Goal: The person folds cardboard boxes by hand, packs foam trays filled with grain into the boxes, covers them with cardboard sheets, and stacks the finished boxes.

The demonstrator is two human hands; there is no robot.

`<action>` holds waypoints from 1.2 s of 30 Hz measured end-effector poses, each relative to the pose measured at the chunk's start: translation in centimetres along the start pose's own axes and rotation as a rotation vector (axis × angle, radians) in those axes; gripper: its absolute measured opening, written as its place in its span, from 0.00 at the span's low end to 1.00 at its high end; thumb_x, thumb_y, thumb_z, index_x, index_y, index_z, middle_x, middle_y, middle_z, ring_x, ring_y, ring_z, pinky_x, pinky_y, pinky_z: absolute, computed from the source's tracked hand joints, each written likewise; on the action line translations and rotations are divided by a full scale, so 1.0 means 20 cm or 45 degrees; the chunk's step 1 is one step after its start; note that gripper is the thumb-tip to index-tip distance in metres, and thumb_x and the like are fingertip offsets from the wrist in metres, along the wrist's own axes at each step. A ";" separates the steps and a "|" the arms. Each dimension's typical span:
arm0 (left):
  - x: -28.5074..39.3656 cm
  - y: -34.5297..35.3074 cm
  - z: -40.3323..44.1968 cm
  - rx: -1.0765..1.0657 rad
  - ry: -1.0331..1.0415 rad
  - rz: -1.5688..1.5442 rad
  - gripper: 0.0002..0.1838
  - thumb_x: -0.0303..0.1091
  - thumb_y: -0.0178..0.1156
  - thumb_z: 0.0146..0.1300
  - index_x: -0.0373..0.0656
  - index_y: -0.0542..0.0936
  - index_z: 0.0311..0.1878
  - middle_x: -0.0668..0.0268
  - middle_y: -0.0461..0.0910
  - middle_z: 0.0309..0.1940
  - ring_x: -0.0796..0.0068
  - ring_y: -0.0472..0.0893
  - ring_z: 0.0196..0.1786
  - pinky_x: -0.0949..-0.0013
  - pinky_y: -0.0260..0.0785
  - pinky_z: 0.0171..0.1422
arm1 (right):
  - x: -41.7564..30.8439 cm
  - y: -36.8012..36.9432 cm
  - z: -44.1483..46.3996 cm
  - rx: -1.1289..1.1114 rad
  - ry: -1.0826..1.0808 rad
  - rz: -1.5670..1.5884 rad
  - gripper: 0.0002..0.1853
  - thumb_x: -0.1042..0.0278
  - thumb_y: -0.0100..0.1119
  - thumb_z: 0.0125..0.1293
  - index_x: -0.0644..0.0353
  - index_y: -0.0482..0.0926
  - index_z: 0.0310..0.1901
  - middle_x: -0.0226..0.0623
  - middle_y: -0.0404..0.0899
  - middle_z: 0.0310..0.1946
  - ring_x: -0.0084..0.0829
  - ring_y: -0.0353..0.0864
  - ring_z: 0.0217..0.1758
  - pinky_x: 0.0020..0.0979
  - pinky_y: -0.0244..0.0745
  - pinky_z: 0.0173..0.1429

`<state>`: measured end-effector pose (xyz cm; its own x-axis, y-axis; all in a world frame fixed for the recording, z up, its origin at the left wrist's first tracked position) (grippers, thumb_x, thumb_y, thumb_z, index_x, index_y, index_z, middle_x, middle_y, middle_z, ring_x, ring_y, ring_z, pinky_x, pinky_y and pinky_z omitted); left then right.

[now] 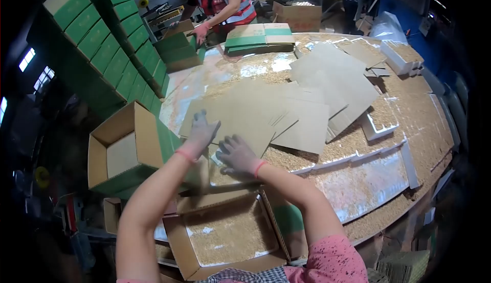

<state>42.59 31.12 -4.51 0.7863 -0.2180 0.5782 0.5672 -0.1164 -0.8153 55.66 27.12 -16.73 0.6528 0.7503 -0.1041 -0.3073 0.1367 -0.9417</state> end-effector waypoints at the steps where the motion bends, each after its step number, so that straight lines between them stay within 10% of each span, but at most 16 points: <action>1: -0.12 0.10 0.10 -0.006 -0.075 0.126 0.37 0.49 0.55 0.66 0.31 0.59 0.69 0.36 0.59 0.66 0.39 0.60 0.69 0.50 0.55 0.71 | 0.03 0.03 -0.01 0.017 -0.005 0.012 0.28 0.42 0.58 0.59 0.48 0.78 0.57 0.44 0.70 0.62 0.46 0.62 0.70 0.48 0.48 0.77; 4: -0.41 0.37 0.31 -0.039 -0.479 0.202 0.53 0.67 0.55 0.58 0.35 0.50 0.73 0.34 0.49 0.71 0.35 0.52 0.73 0.44 0.48 0.75 | 0.13 -0.03 -0.14 0.355 0.067 0.244 0.12 0.63 0.62 0.54 0.48 0.82 0.41 0.33 0.77 0.50 0.39 0.70 0.62 0.40 0.64 0.69; 11: -0.22 0.62 0.28 -0.337 -0.613 0.381 0.70 0.82 0.56 0.43 0.40 0.41 0.77 0.43 0.37 0.77 0.36 0.43 0.77 0.39 0.41 0.76 | 0.46 -0.35 -0.53 0.344 0.384 -0.008 0.09 0.63 0.65 0.55 0.46 0.81 0.39 0.28 0.80 0.49 0.36 0.74 0.60 0.36 0.72 0.64; 16: -0.13 0.37 0.29 0.277 -0.610 0.220 0.46 0.66 0.58 0.56 0.45 0.63 0.71 0.44 0.63 0.66 0.46 0.65 0.66 0.49 0.55 0.71 | 0.61 -0.55 -0.62 0.426 0.914 0.077 0.12 0.66 0.65 0.56 0.47 0.82 0.43 0.32 0.80 0.49 0.38 0.74 0.59 0.40 0.67 0.68; 19: -0.32 0.41 0.30 0.553 -0.596 0.194 0.41 0.63 0.59 0.57 0.43 0.70 0.66 0.43 0.60 0.70 0.47 0.64 0.70 0.53 0.60 0.69 | 0.49 -0.68 -0.44 0.784 0.625 0.364 0.14 0.68 0.63 0.56 0.49 0.81 0.46 0.36 0.78 0.50 0.42 0.73 0.59 0.44 0.63 0.70; 22: -0.24 0.31 0.26 -0.203 -0.510 0.364 0.37 0.60 0.62 0.56 0.36 0.77 0.57 0.39 0.69 0.63 0.47 0.69 0.67 0.55 0.63 0.67 | 0.46 -0.45 -0.29 0.656 0.499 0.054 0.19 0.67 0.62 0.56 0.47 0.78 0.52 0.42 0.73 0.57 0.47 0.66 0.66 0.51 0.53 0.75; 25: -0.73 0.48 0.34 -0.180 -0.532 -0.337 0.25 0.47 0.69 0.55 0.29 0.82 0.41 0.55 0.84 0.30 0.64 0.82 0.31 0.63 0.73 0.36 | 0.43 -0.20 -0.35 0.483 0.621 0.086 0.18 0.65 0.61 0.57 0.46 0.79 0.52 0.45 0.69 0.64 0.51 0.59 0.71 0.54 0.46 0.77; 32: -0.23 0.15 0.12 -0.168 -0.299 -0.567 0.15 0.44 0.67 0.60 0.42 0.79 0.36 0.74 0.73 0.22 0.85 0.68 0.21 0.76 0.60 0.24 | 0.58 -0.18 -0.42 0.695 0.809 0.308 0.13 0.69 0.55 0.60 0.54 0.81 0.47 0.45 0.79 0.53 0.46 0.71 0.62 0.42 0.63 0.70; 36: 0.14 -0.34 -0.21 0.106 0.060 0.214 0.21 0.42 0.51 0.70 0.39 0.71 0.59 0.43 0.79 0.45 0.45 0.78 0.49 0.54 0.70 0.54 | 0.65 -0.33 -0.48 0.623 1.033 0.522 0.13 0.67 0.51 0.64 0.60 0.82 0.46 0.49 0.81 0.46 0.52 0.77 0.52 0.43 0.73 0.58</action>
<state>39.98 27.16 2.50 0.8602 -0.2732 0.4306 0.4491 0.0057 -0.8935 72.76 29.81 -14.91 0.6496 0.1611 -0.7430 -0.7409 0.3530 -0.5713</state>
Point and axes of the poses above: each hand's wrist, its own z-axis towards the middle knuckle, its own y-axis out of the palm, x = y × z, the point moved 3 cm from there along z, towards the middle knuckle
